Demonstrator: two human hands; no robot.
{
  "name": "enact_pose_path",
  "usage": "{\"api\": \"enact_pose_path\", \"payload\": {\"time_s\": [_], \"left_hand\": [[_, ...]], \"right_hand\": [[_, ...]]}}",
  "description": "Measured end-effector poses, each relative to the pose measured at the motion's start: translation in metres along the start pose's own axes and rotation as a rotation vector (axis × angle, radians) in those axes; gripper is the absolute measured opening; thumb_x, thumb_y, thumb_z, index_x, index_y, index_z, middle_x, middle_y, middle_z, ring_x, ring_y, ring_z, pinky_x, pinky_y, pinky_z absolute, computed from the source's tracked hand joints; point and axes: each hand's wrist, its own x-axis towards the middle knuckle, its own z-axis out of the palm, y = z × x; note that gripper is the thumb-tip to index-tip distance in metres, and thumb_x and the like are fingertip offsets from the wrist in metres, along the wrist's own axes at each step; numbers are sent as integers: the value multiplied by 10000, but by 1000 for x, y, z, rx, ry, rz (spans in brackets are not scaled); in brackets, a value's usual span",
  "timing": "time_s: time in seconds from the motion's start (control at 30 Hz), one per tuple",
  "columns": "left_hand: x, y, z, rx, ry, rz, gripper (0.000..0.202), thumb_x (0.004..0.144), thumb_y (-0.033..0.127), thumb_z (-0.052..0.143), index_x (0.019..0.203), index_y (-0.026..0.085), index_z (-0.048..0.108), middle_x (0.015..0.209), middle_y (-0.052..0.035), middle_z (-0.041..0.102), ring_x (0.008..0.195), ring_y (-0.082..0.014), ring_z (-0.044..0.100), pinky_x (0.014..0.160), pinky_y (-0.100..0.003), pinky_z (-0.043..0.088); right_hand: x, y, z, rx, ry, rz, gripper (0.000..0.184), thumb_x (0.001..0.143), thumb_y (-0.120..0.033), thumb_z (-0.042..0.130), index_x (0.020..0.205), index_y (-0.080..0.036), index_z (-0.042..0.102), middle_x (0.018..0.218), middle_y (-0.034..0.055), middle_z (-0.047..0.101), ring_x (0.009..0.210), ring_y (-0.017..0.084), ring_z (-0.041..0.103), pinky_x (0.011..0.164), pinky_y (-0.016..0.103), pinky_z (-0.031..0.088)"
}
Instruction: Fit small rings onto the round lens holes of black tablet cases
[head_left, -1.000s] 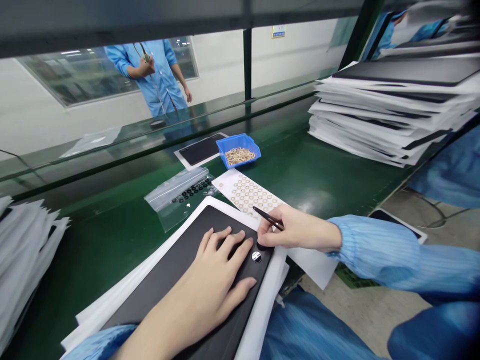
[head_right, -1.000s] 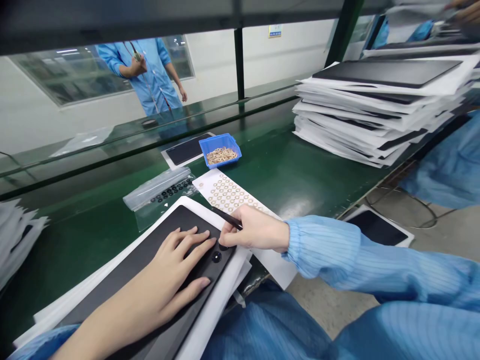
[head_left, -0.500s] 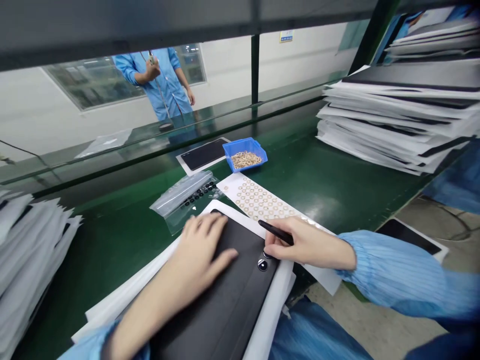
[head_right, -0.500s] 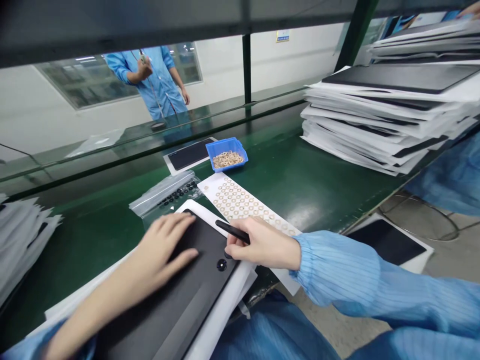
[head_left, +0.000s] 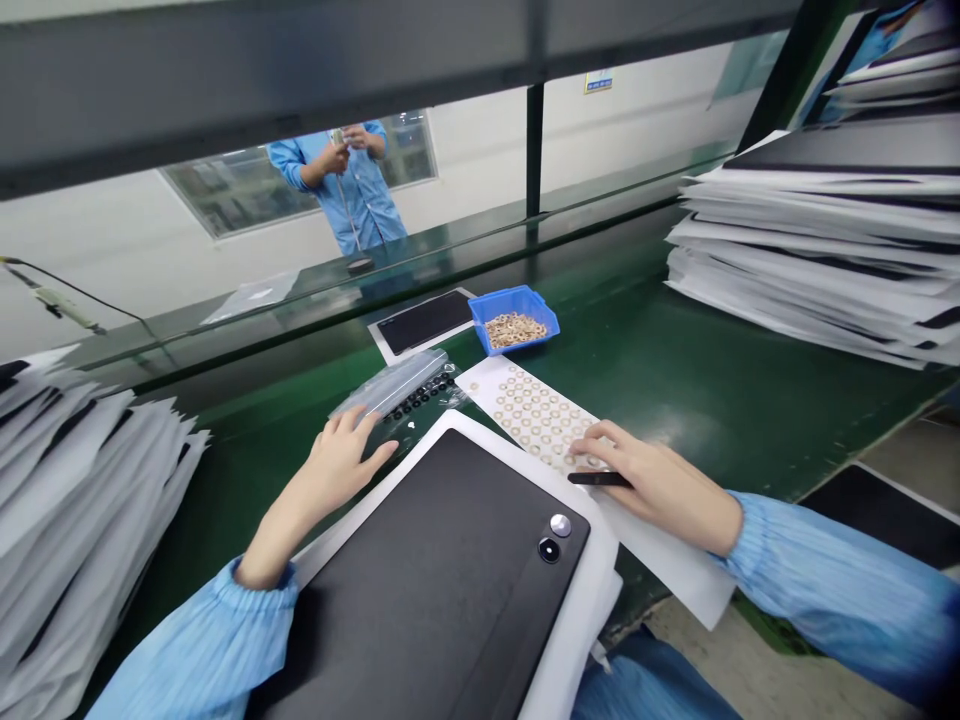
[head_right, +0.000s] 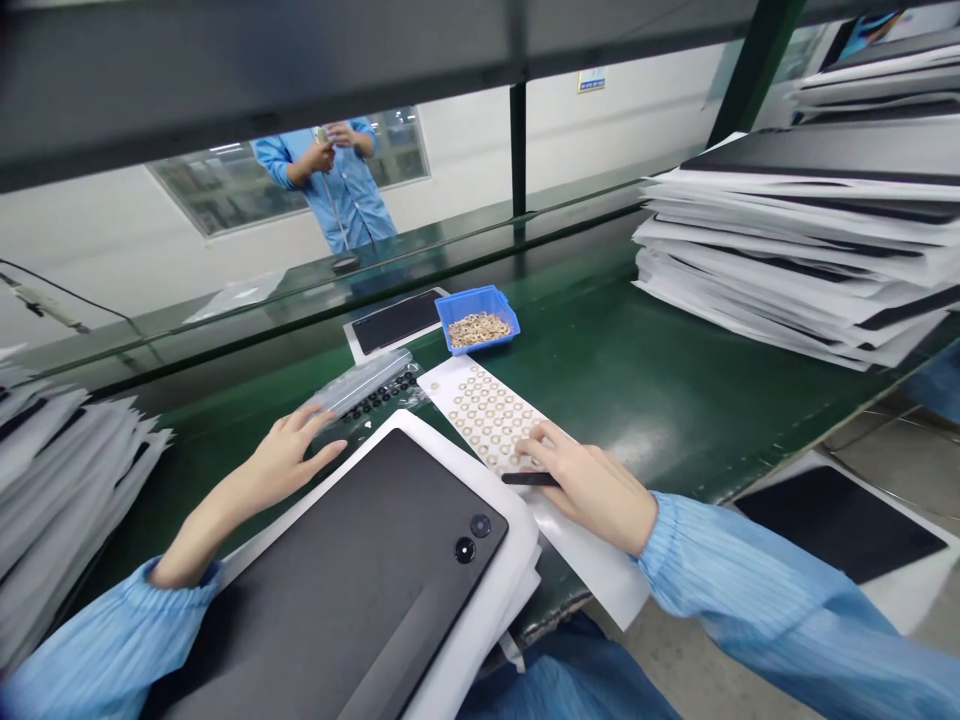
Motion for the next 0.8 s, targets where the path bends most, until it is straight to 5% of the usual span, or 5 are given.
{"api": "enact_pose_path", "payload": {"time_s": [0.27, 0.8], "left_hand": [[1, -2, -1, 35, -49, 20, 591, 873, 557, 313, 1273, 142, 441, 1347, -152, 399, 1208, -339, 395, 944, -487, 355], [14, -17, 4, -4, -9, 11, 574, 855, 534, 298, 1228, 131, 466, 1351, -151, 420, 1260, -325, 344, 998, -505, 292]], "right_hand": [[-11, -6, -1, -5, 6, 18, 280, 858, -172, 424, 1103, -231, 548, 1115, 75, 515, 651, 157, 613, 600, 327, 506], [-21, 5, -15, 176, 32, -13, 214, 865, -227, 467, 1007, -205, 626, 1037, 81, 554, 821, 182, 607, 751, 324, 487]]}}
